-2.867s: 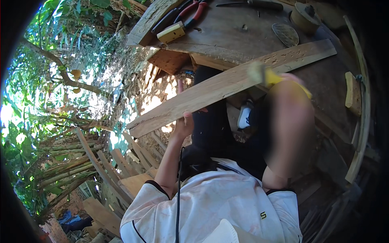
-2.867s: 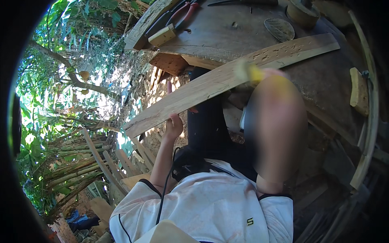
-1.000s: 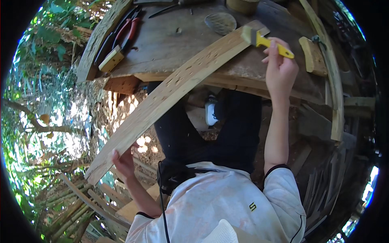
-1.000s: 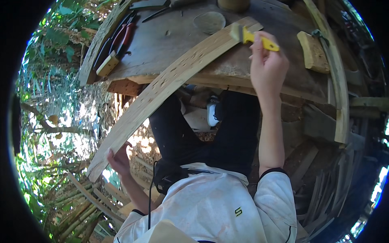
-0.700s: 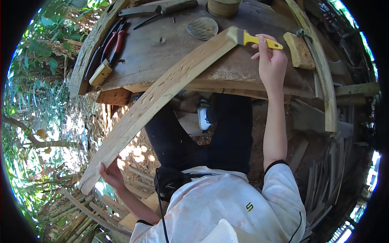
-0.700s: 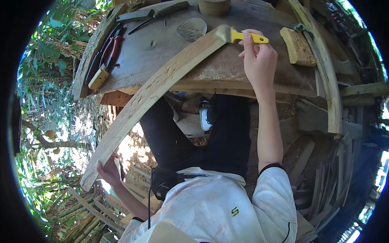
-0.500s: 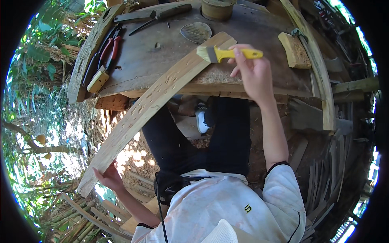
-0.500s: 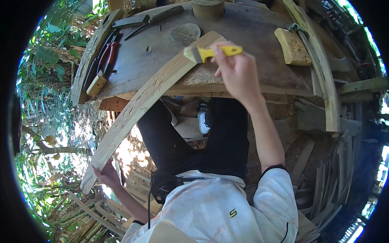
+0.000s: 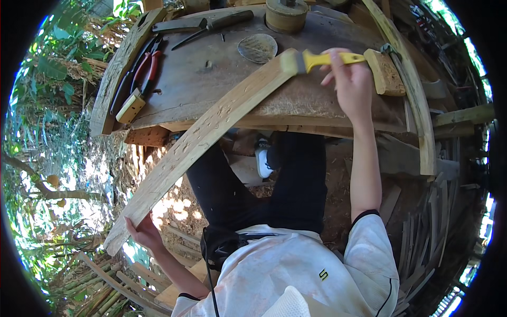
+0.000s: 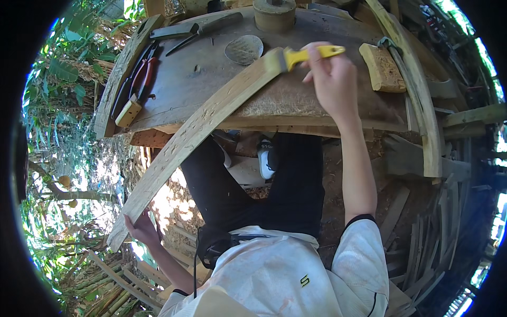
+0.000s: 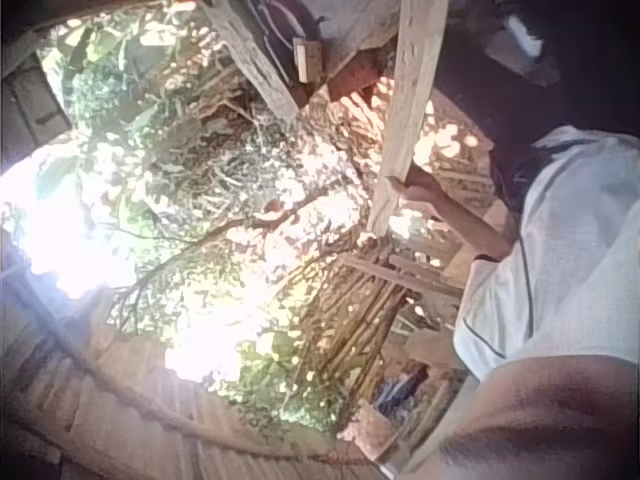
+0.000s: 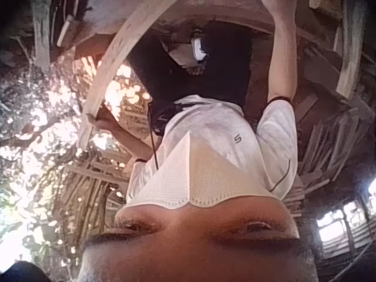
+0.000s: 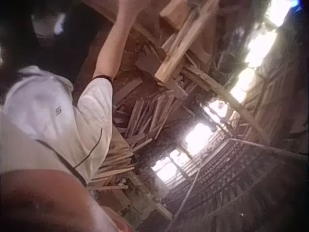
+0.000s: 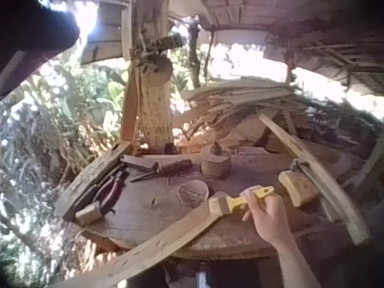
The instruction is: The person uses a hammer and chisel to shape a wooden plank, then smooths the surface with sandpaper and brushes it with a paintbrush. The person also taps the wood with the hammer near the end.
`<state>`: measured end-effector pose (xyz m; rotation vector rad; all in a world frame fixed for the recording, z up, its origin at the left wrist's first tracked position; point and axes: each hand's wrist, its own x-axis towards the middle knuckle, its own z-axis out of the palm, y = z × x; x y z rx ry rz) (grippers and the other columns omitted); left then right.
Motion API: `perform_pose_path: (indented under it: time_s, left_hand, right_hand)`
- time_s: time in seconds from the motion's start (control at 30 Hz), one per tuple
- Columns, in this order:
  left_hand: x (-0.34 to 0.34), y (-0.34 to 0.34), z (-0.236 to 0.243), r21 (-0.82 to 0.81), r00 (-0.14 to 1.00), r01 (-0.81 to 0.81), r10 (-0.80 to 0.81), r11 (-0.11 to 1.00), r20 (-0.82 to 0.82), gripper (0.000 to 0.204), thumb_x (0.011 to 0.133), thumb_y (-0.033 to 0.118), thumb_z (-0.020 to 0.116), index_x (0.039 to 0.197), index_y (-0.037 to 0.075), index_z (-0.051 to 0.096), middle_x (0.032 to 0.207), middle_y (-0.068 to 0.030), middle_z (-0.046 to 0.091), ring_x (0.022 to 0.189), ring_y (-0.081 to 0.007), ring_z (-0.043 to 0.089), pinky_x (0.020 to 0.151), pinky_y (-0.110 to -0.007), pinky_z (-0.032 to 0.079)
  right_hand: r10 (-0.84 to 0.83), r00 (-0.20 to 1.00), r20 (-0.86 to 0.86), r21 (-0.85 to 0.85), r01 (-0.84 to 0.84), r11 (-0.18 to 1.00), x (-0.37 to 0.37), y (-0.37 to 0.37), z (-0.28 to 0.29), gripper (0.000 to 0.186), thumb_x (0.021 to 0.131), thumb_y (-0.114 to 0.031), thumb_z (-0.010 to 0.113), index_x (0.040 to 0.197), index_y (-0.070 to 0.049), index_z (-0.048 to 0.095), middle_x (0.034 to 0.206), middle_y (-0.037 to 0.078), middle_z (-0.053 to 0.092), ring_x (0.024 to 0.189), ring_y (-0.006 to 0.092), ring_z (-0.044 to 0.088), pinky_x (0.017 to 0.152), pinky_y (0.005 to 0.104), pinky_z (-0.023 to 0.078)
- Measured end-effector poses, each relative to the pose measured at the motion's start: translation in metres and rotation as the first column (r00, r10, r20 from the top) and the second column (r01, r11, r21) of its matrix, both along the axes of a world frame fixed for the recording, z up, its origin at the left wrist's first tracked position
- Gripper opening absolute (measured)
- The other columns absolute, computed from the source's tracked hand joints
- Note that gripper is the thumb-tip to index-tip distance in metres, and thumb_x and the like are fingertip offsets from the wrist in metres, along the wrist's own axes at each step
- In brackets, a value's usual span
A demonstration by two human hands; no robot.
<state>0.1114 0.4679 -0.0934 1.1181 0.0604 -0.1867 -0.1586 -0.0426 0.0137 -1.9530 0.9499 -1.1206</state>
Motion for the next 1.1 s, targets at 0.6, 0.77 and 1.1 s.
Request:
perform_pose_path:
  time_s: [0.6, 0.77, 1.1]
  left_hand:
    - [-0.003, -0.018, -0.019, -0.027, 0.994, 0.103, -0.101, 0.994, 0.048, 0.044, 0.108, 0.036, 0.045, 0.131, -0.001, 0.051, 0.122, -0.016, 0.063, 0.101, -0.0255, 0.063, 0.077, -0.038, 0.052]
    - [-0.008, -0.023, -0.019, -0.037, 0.984, 0.174, -0.173, 0.984, 0.035, 0.043, 0.109, 0.037, 0.043, 0.13, 0.0, 0.052, 0.119, -0.0153, 0.063, 0.092, -0.023, 0.06, 0.073, -0.037, 0.048]
    - [-0.023, -0.057, -0.013, 0.01, 0.971, 0.234, -0.234, 0.972, 0.041, 0.044, 0.109, 0.042, 0.041, 0.126, 0.003, 0.052, 0.121, -0.0144, 0.064, 0.091, -0.0221, 0.059, 0.071, -0.039, 0.049]
  right_hand:
    - [-0.138, 0.96, -0.244, -0.037, 0.133, 0.99, -0.077, 0.005, 0.017, 0.037, 0.107, -0.032, 0.058, 0.112, 0.001, 0.071, 0.081, 0.008, 0.073, 0.063, 0.0103, 0.065, 0.06, 0.0268, 0.05]
    - [0.032, 0.99, -0.137, 0.067, -0.023, 0.997, -0.076, -0.015, 0.024, 0.039, 0.106, -0.033, 0.059, 0.111, 0.003, 0.071, 0.078, 0.009, 0.074, 0.067, 0.0151, 0.072, 0.063, 0.0284, 0.053]
    - [-0.443, 0.844, -0.303, -0.537, 0.234, 0.811, -0.018, -0.141, 0.023, 0.035, 0.105, -0.036, 0.057, 0.105, -0.003, 0.071, 0.08, 0.014, 0.074, 0.064, 0.0256, 0.073, 0.065, 0.0393, 0.056]
